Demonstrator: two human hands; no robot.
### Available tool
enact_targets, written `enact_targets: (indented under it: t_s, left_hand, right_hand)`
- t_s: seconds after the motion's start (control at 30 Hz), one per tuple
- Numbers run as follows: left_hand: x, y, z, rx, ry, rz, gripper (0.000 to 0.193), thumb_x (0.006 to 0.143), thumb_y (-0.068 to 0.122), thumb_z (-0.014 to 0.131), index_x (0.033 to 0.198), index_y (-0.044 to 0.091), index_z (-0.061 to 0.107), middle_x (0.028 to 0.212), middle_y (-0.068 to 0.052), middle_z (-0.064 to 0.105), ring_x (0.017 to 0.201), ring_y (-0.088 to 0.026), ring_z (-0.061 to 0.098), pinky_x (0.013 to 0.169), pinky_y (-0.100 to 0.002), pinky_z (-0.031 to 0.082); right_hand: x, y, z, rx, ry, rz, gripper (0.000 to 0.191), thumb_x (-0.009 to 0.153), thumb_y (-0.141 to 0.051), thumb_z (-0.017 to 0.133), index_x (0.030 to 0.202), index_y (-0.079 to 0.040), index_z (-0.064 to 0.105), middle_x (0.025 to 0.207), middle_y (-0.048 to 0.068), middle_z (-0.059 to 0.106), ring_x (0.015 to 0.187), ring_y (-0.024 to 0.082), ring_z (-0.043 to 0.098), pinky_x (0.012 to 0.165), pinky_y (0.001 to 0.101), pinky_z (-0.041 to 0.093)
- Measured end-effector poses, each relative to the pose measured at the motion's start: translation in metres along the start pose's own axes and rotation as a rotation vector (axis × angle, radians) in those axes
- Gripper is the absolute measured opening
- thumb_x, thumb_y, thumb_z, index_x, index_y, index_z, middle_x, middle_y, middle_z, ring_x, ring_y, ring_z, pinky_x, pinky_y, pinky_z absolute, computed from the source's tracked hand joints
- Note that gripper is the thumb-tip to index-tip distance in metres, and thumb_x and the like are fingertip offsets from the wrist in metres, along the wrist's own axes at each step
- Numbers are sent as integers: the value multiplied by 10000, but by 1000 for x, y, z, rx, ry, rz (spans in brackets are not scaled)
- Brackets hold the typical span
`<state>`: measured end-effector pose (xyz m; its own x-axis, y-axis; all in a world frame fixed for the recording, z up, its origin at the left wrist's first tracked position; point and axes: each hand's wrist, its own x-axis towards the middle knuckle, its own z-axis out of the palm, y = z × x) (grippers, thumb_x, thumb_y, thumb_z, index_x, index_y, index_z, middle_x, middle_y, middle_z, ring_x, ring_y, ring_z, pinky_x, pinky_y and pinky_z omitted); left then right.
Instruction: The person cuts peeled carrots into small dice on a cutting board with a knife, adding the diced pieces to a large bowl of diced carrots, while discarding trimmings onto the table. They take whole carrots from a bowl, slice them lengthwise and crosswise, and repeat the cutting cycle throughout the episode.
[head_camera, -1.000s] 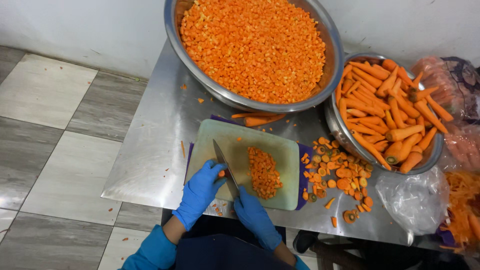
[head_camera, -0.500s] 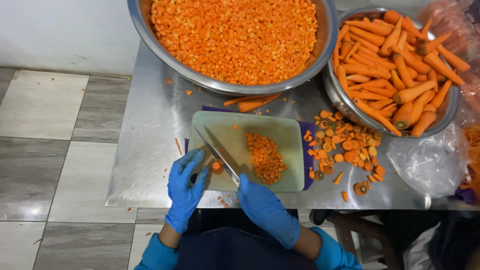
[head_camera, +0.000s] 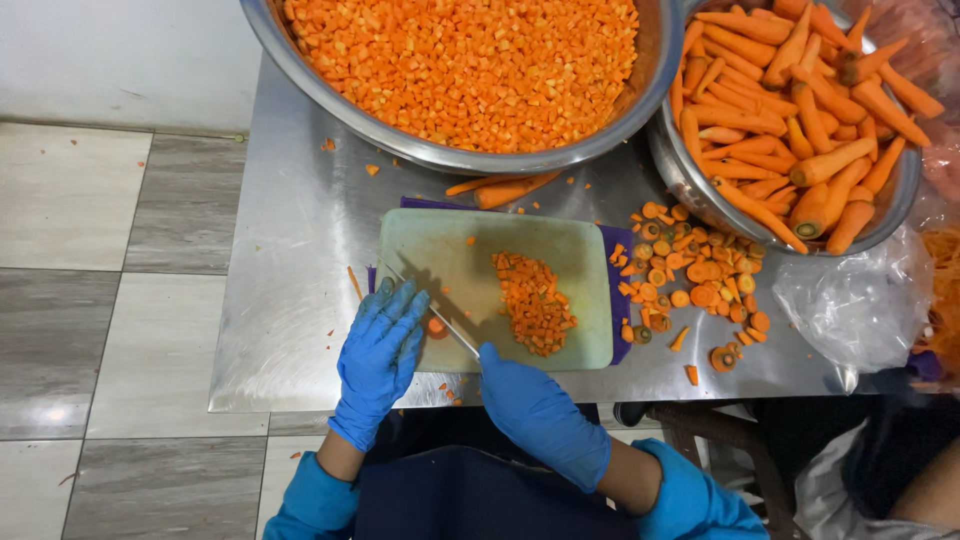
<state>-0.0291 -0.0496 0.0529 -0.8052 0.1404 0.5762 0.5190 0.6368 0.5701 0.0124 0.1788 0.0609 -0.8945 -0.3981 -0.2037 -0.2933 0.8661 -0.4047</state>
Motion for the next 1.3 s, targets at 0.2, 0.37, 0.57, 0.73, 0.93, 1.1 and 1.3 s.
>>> enact_targets:
  t_s: [0.2, 0.37, 0.57, 0.73, 0.93, 1.1, 1.3]
  left_hand:
    - [-3, -8, 9, -30, 1, -42, 427, 945, 98, 669, 1371, 118, 664, 1452, -111, 620, 1403, -334, 548, 1203, -462, 399]
    - [-7, -12, 13, -72, -12, -49, 425, 937, 104, 686, 1362, 97, 668, 1435, -126, 625, 1390, -333, 549, 1203, -461, 400]
    - [-12, -16, 17, -112, -31, -114, 411, 941, 100, 689, 1352, 102, 677, 1430, -118, 634, 1395, -340, 550, 1203, -455, 406]
    - [-7, -16, 20, -123, 0, -215, 477, 819, 197, 845, 1283, 196, 737, 1373, -33, 689, 1387, -280, 588, 1254, -468, 361]
    - [5, -13, 23, -202, 5, -325, 779, 632, 228, 930, 1365, 183, 672, 1521, -112, 536, 1452, -365, 441, 1189, -475, 390]
    - [4, -13, 24, -212, 12, -340, 909, 627, 234, 938, 1463, 184, 583, 1579, -145, 477, 1473, -385, 420, 1192, -486, 386]
    - [-5, -21, 23, -193, 31, -311, 991, 694, 332, 905, 1562, 157, 459, 1679, -162, 334, 1556, -427, 286, 1245, -539, 284]
  right_hand:
    - [8, -1, 3, -86, -47, 38, 431, 930, -105, 538, 1325, 58, 482, 790, 197, 678, 671, 367, 692, 574, 480, 541]
    - [9, 4, 8, -47, -23, 10, 384, 927, -113, 542, 1264, 66, 504, 724, 203, 670, 630, 380, 678, 547, 499, 522]
    - [14, 11, 21, -60, -17, -16, 365, 908, -97, 545, 1237, 58, 512, 685, 188, 652, 610, 377, 663, 542, 510, 506]
    - [14, 16, 27, -36, -41, -4, 403, 911, -84, 538, 1279, 71, 482, 691, 192, 658, 593, 381, 665, 523, 506, 510]
    - [23, 28, 56, -3, -42, 43, 388, 934, -128, 558, 1266, 57, 481, 710, 210, 665, 629, 401, 669, 541, 522, 508]
    - [43, 36, 76, 55, -31, 80, 500, 917, -157, 589, 1321, 87, 426, 727, 232, 654, 646, 438, 658, 567, 559, 495]
    - [11, 29, 33, 174, 212, -113, 445, 955, -135, 596, 1335, 54, 463, 753, 222, 632, 666, 414, 642, 575, 522, 490]
